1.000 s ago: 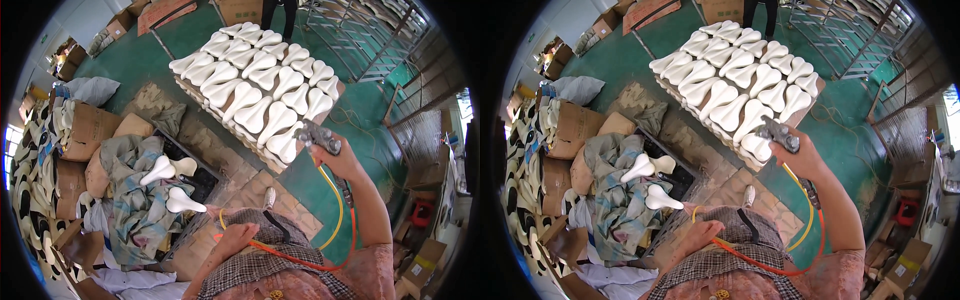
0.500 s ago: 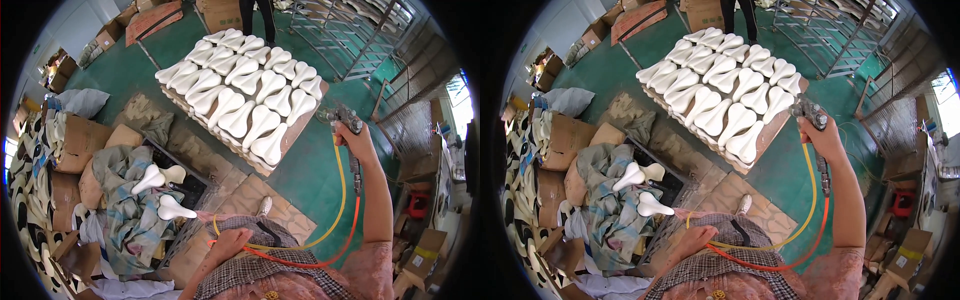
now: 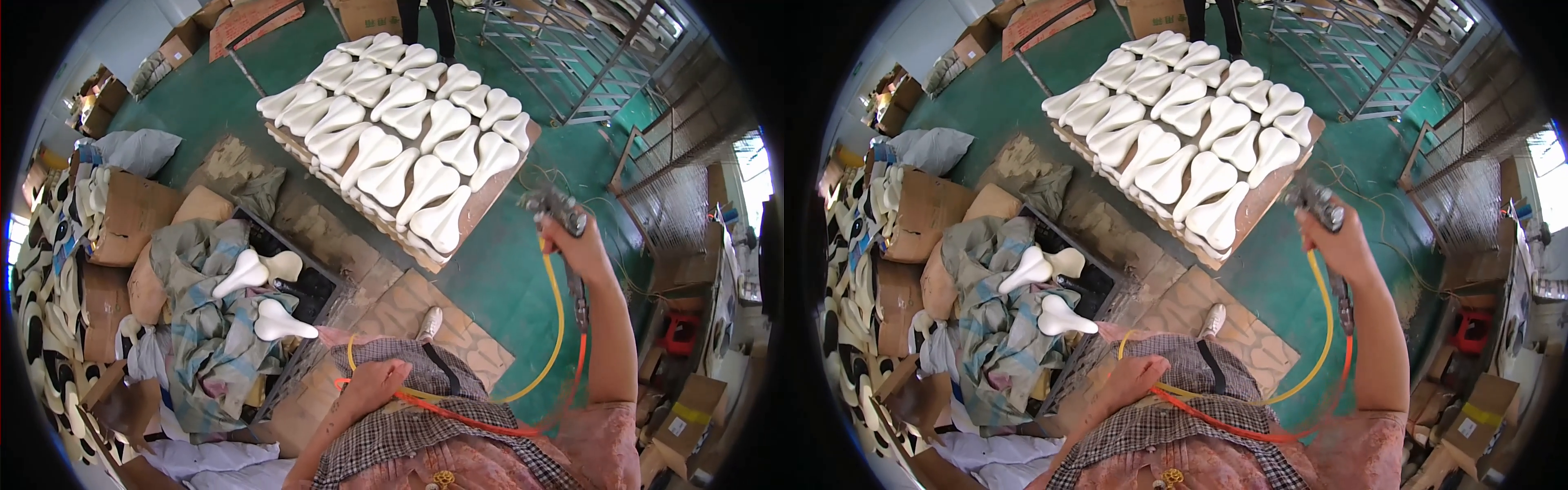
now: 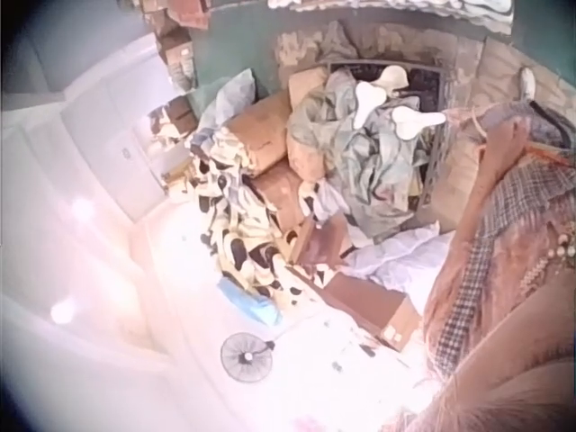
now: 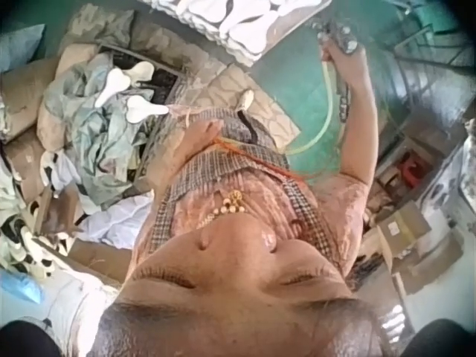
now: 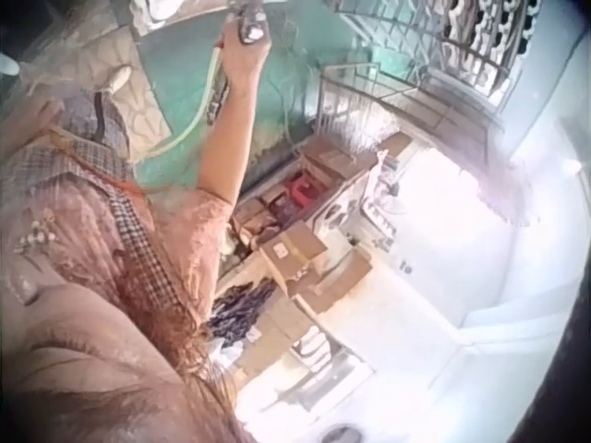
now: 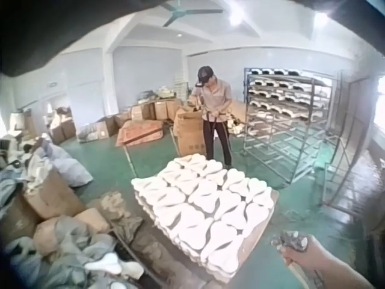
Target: Spraying a coating or adhesive onto bicycle seat components using a spray gun in a workshop.
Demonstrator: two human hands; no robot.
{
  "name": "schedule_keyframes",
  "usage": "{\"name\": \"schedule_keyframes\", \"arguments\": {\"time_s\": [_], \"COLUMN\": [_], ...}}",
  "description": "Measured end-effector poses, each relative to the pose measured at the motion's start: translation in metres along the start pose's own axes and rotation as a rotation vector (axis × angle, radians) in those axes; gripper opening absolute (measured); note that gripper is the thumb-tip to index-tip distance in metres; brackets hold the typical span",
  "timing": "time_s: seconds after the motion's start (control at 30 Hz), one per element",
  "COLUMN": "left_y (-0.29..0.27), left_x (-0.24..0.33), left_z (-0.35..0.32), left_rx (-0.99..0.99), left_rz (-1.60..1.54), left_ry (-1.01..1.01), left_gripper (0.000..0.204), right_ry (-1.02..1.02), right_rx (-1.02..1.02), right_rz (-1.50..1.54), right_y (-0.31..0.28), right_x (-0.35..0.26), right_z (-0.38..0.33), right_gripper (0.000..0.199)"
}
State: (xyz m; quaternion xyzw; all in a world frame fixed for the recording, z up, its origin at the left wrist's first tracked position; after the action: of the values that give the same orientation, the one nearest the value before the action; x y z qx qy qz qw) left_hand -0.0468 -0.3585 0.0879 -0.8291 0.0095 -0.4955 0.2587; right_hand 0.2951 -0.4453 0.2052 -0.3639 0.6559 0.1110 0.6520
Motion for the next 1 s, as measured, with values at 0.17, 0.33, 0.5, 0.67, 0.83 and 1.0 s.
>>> {"name": "schedule_keyframes", "arguments": {"time_s": [0.17, 0.33, 0.5, 0.67, 0.83, 1.0], "left_y": [0.004, 0.005, 0.012, 0.012, 0.024, 0.046], "left_x": [-0.002, -0.003, -0.003, 0.006, 0.001, 0.031], "left_z": [-0.014, -0.026, -0.035, -0.031, -0.024, 0.000], "left_rx": [0.002, -0.029, -0.020, -0.099, 0.011, -0.030], "left_rz": [0.019, 0.021, -0.009, 0.052, 0.001, 0.029], "left_ry": [0.048, 0.021, 0.036, -0.066, -0.092, -0.055], "left_gripper": [0.034, 0.034, 0.033, 0.033, 0.034, 0.032], "right_ry": [0.021, -0.001, 0.055, -0.045, -0.036, -0.109], "right_rx": [-0.076, 0.038, -0.223, 0.077, 0.311, 0.316], "right_rz": [0.040, 0.028, 0.026, -0.066, -0.069, -0.088], "right_y": [0.024, 0.018, 0.056, -0.011, -0.070, -0.085], "right_x": [0.003, 0.007, 0.004, 0.011, 0.009, 0.007], "right_z": [-0.021, -0.035, -0.070, -0.027, -0.012, 0.003], "right_gripper": [0.017, 0.021, 0.030, 0.025, 0.017, 0.021]}}
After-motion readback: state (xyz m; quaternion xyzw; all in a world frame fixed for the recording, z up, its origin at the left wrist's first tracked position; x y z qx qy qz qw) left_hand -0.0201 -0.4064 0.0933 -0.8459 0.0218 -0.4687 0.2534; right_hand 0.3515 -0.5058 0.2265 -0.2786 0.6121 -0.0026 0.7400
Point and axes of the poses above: each hand's wrist, its own z-axis towards the middle knuckle, its own y-axis out of the palm, x = y × z, the point moved 6 cm from there along z, towards the middle knuckle, and after that the axes turned 6 degrees about x, right-handed, at the moved point
